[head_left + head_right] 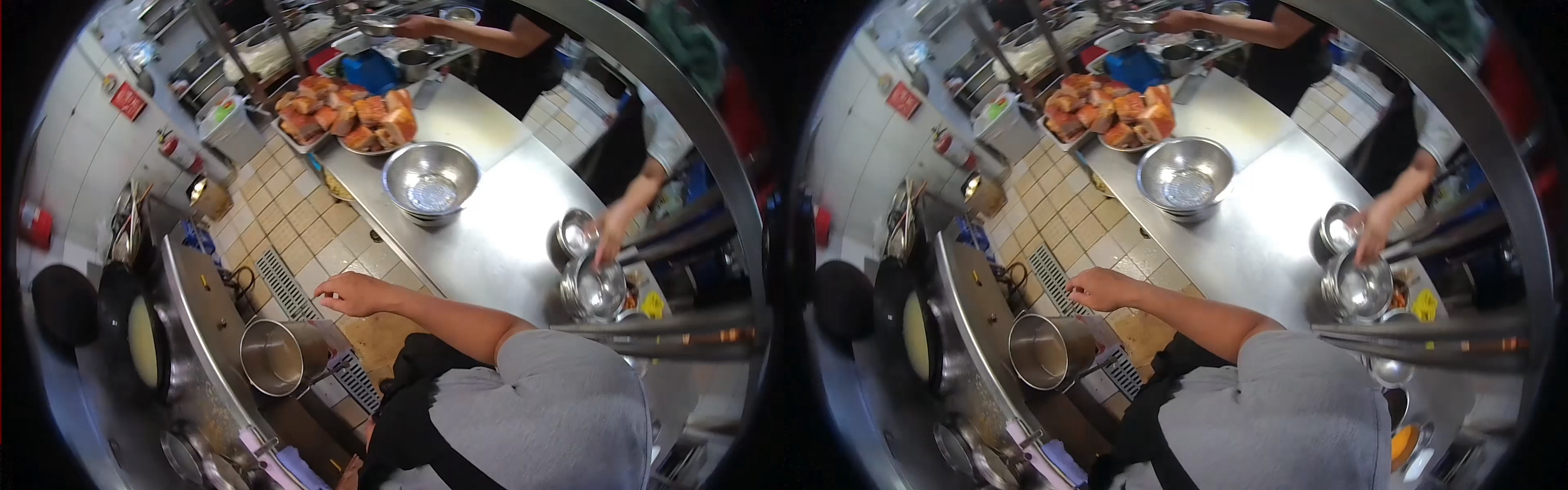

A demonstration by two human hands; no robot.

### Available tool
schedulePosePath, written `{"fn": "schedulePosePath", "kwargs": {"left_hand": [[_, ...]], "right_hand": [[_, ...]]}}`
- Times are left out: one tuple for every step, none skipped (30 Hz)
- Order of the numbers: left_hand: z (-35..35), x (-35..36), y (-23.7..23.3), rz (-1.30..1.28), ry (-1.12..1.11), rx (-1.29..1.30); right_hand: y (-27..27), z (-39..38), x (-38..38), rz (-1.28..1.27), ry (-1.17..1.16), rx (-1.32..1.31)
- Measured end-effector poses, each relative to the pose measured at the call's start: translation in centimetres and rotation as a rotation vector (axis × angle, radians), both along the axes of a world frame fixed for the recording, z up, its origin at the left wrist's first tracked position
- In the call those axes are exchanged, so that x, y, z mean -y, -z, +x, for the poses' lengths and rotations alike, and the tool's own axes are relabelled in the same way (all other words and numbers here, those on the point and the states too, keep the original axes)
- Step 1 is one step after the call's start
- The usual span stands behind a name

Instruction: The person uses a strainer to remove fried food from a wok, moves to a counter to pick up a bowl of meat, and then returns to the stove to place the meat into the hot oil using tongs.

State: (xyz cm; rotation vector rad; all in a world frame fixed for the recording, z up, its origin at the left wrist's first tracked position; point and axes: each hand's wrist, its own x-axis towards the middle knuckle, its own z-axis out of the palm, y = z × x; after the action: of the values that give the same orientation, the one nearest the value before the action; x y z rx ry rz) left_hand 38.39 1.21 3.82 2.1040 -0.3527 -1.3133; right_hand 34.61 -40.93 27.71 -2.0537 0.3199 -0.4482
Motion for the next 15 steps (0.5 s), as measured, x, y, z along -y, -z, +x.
{"fn": "schedulePosePath", "kwargs": {"left_hand": [[1.0,0.4,-0.1,-0.023,0.03,-0.017],[2.0,1.0,-0.4,-0.048,0.047,-0.033],[3.1,1.5,-0.7,-0.071,0.054,-0.057],[4.3,1.9,-1.3,-0.088,0.044,-0.082],[5.6,1.7,-1.6,-0.101,0.022,-0.109],[6.7,1.9,-1.7,-0.12,0.003,-0.138],[8.2,1.2,-0.2,-0.128,0.021,-0.152],[10.8,-0.5,3.3,-0.164,-0.092,-0.23],[12.2,-1.1,5.3,-0.201,-0.207,-0.306],[12.6,-1.0,5.3,-0.213,-0.191,-0.313],[13.1,-1.2,4.8,-0.169,-0.269,-0.323],[13.6,-1.4,4.6,-0.123,-0.348,-0.332],[13.9,-1.6,4.4,-0.129,-0.339,-0.336],[14.0,-1.9,4.3,-0.065,-0.276,-0.301],[14.1,-2.0,4.2,-0.002,-0.213,-0.266]], "right_hand": [[0.0,-0.8,-0.5,-0.032,0.018,-0.023],[0.1,-1.8,-1.0,-0.041,0.052,-0.03],[0.2,-2.8,-1.6,-0.024,0.089,-0.096],[0.3,-3.6,-2.1,-0.008,0.121,-0.161],[0.4,-4.4,-2.6,-0.022,0.14,-0.168],[0.6,-5.3,-3.2,-0.003,0.163,-0.186],[0.9,-6.2,-3.8,0.019,0.186,-0.206],[1.4,-7.1,-4.1,-0.043,0.223,-0.16],[1.3,-8.1,-4.0,-0.056,0.242,-0.169],[1.0,-9.0,-3.5,-0.09,0.333,-0.125],[0.5,-10.0,-2.8,-0.123,0.42,-0.077],[0.0,-11.4,-1.5,-0.182,0.526,0.022],[-0.6,-13.1,-0.1,-0.238,0.628,0.121],[-3.6,-14.7,0.3,-0.068,0.755,0.058],[-7.2,-16.3,0.4,0.104,0.878,-0.005]]}}
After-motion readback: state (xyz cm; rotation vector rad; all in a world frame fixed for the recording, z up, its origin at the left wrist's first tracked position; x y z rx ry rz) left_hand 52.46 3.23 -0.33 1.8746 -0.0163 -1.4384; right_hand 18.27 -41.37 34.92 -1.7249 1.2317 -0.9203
